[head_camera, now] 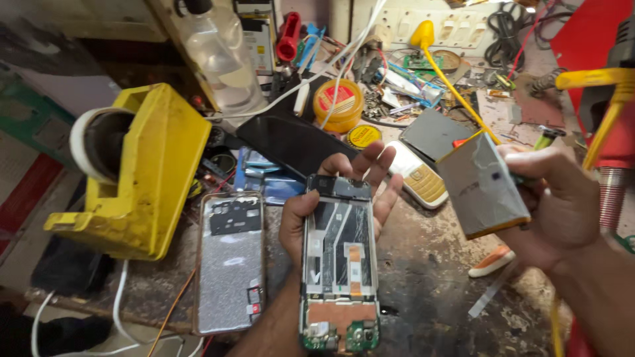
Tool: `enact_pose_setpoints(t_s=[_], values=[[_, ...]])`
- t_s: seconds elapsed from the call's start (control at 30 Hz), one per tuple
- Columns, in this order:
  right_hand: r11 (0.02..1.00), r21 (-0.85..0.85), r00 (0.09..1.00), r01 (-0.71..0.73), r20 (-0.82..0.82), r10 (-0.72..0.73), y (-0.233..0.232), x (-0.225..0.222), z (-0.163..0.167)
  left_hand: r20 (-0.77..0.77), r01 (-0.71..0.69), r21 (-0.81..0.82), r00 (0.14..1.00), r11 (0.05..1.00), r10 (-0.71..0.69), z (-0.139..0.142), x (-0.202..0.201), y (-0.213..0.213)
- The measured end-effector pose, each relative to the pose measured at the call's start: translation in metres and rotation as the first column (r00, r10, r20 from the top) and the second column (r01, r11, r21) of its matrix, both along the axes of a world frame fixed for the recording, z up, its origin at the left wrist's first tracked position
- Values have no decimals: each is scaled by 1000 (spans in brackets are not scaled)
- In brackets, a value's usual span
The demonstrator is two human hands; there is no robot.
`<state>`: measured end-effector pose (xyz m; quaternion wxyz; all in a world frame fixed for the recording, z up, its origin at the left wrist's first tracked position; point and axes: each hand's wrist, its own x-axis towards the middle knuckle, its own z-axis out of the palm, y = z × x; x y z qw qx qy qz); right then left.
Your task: The person removes the battery from a disassembled smartphone and then uses a screwdriver and tweezers to detach the motherboard and camera module from the phone frame. The components are placed on the workbench.
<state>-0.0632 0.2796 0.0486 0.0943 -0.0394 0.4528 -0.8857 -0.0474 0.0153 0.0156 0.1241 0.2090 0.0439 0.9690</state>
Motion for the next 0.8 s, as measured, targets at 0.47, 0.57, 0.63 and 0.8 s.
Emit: enact_pose_setpoints(t_s=[0.47, 0.57, 0.63, 0.8], values=[[-131, 936, 889, 327, -257, 379, -76, 27, 19, -37, 58, 87, 998, 995, -55, 0, 4, -5], [-90, 927, 902, 363, -326, 283, -80, 33, 25, -34, 48, 78, 998, 996, -45, -3, 4, -5], [50, 858, 795, 511, -494, 353, -81, 39, 26, -43, 40, 65, 998, 997, -38, -5, 2, -6], [408, 756, 551, 512, -653, 519, -85, 57, 20, -50, 17, -25, 999, 1000, -19, -7, 2, -1]])
